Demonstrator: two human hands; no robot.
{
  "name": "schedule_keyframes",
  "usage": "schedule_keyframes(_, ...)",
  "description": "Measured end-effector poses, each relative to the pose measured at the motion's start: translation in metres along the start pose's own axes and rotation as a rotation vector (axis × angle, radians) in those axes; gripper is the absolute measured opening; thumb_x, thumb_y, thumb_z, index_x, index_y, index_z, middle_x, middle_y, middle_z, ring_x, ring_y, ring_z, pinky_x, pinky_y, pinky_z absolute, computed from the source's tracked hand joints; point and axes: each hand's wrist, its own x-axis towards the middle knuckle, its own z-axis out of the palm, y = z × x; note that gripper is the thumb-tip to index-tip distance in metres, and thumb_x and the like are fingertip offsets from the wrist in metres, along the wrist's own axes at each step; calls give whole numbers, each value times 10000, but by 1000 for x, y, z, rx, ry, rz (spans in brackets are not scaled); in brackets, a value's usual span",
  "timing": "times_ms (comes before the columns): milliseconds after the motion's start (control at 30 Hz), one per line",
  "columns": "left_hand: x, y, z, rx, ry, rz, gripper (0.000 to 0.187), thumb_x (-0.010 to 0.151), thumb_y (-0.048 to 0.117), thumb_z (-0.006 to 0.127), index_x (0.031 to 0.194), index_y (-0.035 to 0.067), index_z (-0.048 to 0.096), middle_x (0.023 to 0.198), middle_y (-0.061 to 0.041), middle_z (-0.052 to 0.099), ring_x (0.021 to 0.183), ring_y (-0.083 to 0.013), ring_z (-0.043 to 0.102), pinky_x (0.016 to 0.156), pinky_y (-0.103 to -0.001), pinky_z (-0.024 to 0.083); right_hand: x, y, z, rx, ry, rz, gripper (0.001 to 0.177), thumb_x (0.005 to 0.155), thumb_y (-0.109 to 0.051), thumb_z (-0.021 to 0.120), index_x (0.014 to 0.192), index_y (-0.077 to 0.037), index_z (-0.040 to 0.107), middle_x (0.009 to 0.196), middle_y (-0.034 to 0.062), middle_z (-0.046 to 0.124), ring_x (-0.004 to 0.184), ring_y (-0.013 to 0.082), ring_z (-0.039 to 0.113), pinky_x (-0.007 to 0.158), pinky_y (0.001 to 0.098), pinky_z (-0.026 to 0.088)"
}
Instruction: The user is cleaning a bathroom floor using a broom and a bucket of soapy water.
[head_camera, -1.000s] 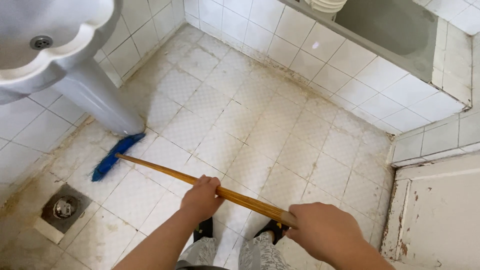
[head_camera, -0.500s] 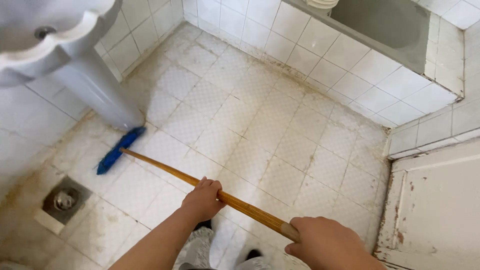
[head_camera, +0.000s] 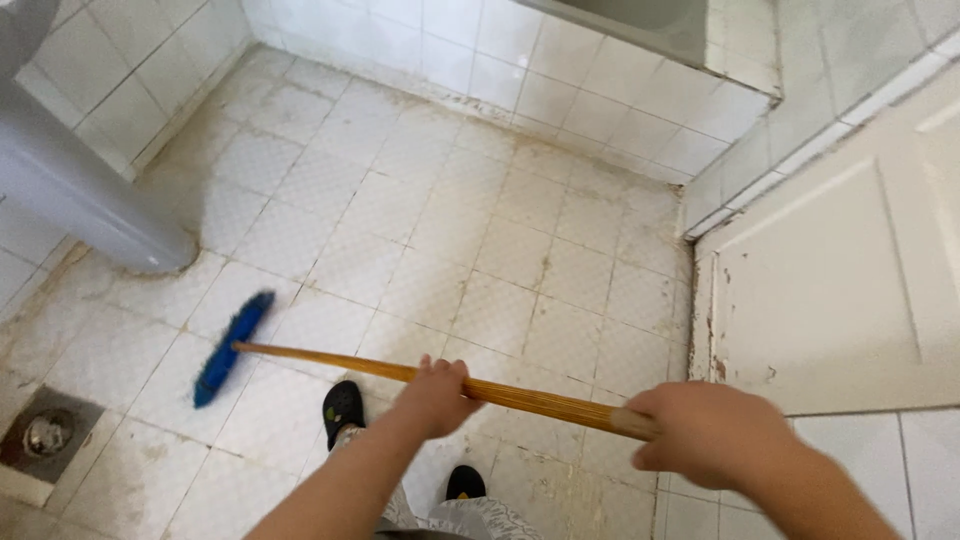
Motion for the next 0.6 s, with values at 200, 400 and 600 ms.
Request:
schedule_keyframes(200, -42, 88, -21, -50, -19, -33, 446, 932, 507, 657, 1118, 102, 636, 1237, -144, 630, 1213, -365, 563, 1061, -497, 493, -48, 52, 6, -32, 45, 50, 370, 875, -498, 725, 1209, -340, 753, 1070, -60, 768, 1067, 136, 705, 930, 343, 555)
schedule_keyframes(400, -74, 89, -52, -37, -62, -58, 386, 925, 516, 650, 1066, 157, 667, 1202, -36, 673, 1207, -304, 562, 974, -484, 525, -89, 19, -6, 69, 228, 146, 526, 837, -638, 740, 1286, -364, 739, 1073, -48, 789, 1020, 134, 719, 884, 309, 570)
schedule_keyframes(600, -75, 11, -41, -142, 79, -105, 376, 910, 485, 694, 1047, 136, 678, 1212, -77, 646, 1195, -326, 564, 993, -479, 514, -91, -56, -11, 9, 246, 104, 419, 878, -620, 687, 1231, -411, 771, 1044, -88, 794, 1000, 136, 726, 866, 314, 572)
